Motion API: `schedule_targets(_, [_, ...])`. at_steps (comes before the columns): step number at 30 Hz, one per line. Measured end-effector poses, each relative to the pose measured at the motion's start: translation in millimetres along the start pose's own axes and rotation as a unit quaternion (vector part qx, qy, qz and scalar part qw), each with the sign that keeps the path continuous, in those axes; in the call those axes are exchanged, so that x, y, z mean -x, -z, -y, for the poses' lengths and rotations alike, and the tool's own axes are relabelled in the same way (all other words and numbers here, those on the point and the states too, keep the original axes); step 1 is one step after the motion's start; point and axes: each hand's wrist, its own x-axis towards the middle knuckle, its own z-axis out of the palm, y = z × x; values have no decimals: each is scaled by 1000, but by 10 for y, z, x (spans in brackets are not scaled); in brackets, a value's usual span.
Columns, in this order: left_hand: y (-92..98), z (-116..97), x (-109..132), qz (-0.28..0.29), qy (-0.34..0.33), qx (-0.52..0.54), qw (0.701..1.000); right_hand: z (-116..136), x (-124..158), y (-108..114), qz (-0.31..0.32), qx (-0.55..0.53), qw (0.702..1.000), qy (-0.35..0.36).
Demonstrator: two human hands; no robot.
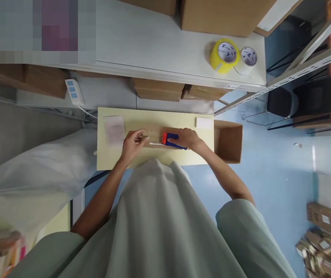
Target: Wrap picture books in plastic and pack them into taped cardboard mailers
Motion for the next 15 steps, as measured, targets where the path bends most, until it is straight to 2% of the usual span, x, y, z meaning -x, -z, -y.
schedule_targets(3, [-225,-84,55,-109,65,-13,992,-19,-19,-30,-4,-15,1000,12])
schedule_targets(6, [-406,-123,55,-170,111,-4,979,-6,-16,-34,-5,-19,1000,16])
schedule_targets(11, [-509,-172,17,-234,130,-4,964,-37,-45,37,15,-31,998,43])
schedule_targets(15, [-481,-202,11,-250,135,-27,958,-283,47,178,28,-60,995,75])
